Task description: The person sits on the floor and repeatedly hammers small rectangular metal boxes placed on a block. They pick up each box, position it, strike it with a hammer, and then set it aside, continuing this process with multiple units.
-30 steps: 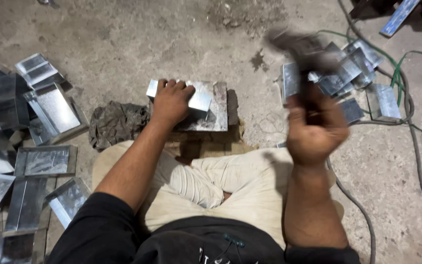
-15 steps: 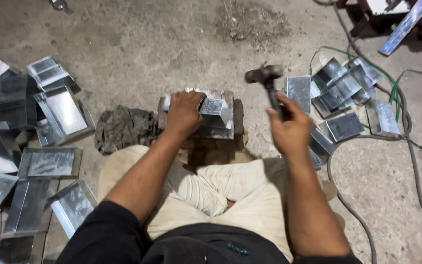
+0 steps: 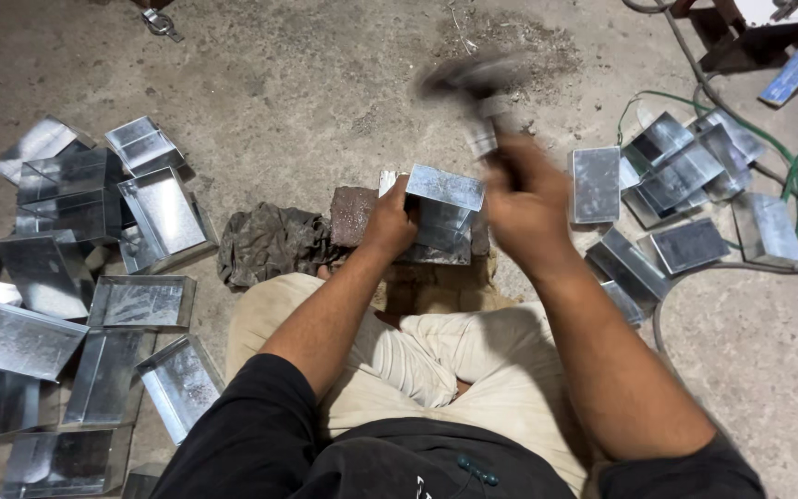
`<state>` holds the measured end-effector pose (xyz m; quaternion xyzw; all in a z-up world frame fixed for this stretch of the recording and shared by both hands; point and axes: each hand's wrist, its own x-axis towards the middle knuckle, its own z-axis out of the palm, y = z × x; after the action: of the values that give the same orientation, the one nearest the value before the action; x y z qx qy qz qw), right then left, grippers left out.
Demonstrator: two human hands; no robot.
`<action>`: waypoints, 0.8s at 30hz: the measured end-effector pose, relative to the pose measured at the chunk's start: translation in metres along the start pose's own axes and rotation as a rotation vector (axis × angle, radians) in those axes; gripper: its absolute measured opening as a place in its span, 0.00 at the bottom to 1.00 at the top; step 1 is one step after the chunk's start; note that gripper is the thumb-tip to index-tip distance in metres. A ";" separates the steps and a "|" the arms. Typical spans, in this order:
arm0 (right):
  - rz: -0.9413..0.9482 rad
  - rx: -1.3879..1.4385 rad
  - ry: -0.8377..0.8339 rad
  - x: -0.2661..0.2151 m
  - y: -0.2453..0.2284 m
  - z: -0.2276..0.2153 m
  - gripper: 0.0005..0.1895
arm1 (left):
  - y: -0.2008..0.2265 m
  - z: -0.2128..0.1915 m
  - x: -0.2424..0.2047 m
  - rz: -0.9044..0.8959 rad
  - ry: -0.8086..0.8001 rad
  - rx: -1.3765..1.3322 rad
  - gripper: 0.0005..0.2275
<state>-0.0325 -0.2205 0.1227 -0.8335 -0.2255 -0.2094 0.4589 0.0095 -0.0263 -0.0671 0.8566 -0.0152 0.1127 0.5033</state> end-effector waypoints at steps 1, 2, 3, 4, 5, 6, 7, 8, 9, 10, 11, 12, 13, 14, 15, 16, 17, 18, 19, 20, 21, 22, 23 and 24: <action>0.069 -0.074 -0.142 0.003 0.002 0.009 0.17 | -0.005 0.002 0.001 -0.012 0.012 -0.003 0.26; 0.138 -0.148 -0.283 0.009 0.001 0.014 0.20 | -0.008 0.004 0.002 -0.023 0.022 -0.007 0.27; 0.095 -0.117 -0.215 0.005 -0.004 0.013 0.19 | -0.011 0.004 -0.002 0.036 0.052 0.001 0.28; 0.040 -0.093 -0.142 0.004 -0.011 0.010 0.19 | -0.011 0.001 -0.002 0.105 0.089 0.004 0.28; -0.015 -0.069 -0.070 0.006 -0.017 0.006 0.18 | -0.007 -0.004 0.002 0.173 0.125 0.007 0.28; 0.108 -0.060 -0.051 0.006 -0.023 -0.001 0.17 | -0.002 -0.013 0.001 0.239 0.138 0.078 0.26; 0.231 -0.051 -0.032 0.006 -0.027 -0.008 0.17 | 0.005 -0.026 0.003 0.304 0.150 0.150 0.24; 0.359 -0.042 -0.007 0.005 -0.031 -0.014 0.17 | 0.013 -0.038 0.006 0.373 0.156 0.221 0.22; 0.212 -0.025 0.052 0.004 -0.033 -0.024 0.16 | 0.022 -0.047 0.009 0.430 0.121 0.354 0.18; 0.067 -0.007 0.103 0.000 -0.034 -0.038 0.16 | 0.029 -0.053 0.009 0.481 0.085 0.486 0.15; -0.033 0.006 0.134 0.000 -0.033 -0.050 0.13 | 0.034 -0.056 0.009 0.533 0.048 0.618 0.13; -0.133 0.022 0.162 -0.001 -0.030 -0.059 0.09 | 0.037 -0.055 0.010 0.507 -0.025 0.722 0.12; -0.173 0.031 0.242 -0.006 -0.028 -0.062 0.11 | 0.038 -0.051 0.011 0.480 -0.098 0.826 0.11; -0.229 0.041 0.320 -0.008 -0.023 -0.064 0.12 | 0.038 -0.048 0.016 0.453 -0.157 0.930 0.10; -0.285 0.051 0.398 -0.011 -0.016 -0.067 0.13 | 0.037 -0.046 0.018 0.460 -0.147 0.928 0.10; -0.262 0.102 0.429 -0.017 -0.007 -0.062 0.12 | 0.034 -0.044 0.018 0.464 -0.144 0.927 0.11; -0.239 0.152 0.460 -0.024 0.004 -0.050 0.10 | 0.031 -0.042 0.017 0.469 -0.141 0.927 0.12; -0.215 0.206 0.490 -0.031 0.017 -0.037 0.09 | 0.029 -0.041 0.017 0.460 -0.149 0.934 0.12; -0.148 0.141 0.455 -0.039 0.028 -0.018 0.07 | 0.028 -0.040 0.017 0.452 -0.157 0.940 0.12; -0.087 0.075 0.420 -0.045 0.037 -0.006 0.07 | 0.028 -0.040 0.018 0.445 -0.160 0.947 0.12; -0.022 0.004 0.225 -0.052 0.045 -0.001 0.10 | 0.028 -0.040 0.019 0.428 -0.172 0.951 0.12; 0.040 -0.067 0.028 -0.057 0.049 0.005 0.16 | 0.029 -0.040 0.020 0.412 -0.184 0.954 0.12; 0.109 -0.101 0.003 -0.059 0.052 0.007 0.16 | 0.030 -0.039 0.021 0.397 -0.197 0.957 0.12; 0.176 -0.136 -0.021 -0.059 0.054 0.008 0.17 | 0.031 -0.040 0.021 0.404 -0.193 0.950 0.12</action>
<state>-0.0487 -0.2505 0.0498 -0.8814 -0.1415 -0.1745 0.4154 0.0181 -0.0051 -0.0175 0.9768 -0.1736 0.1228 0.0238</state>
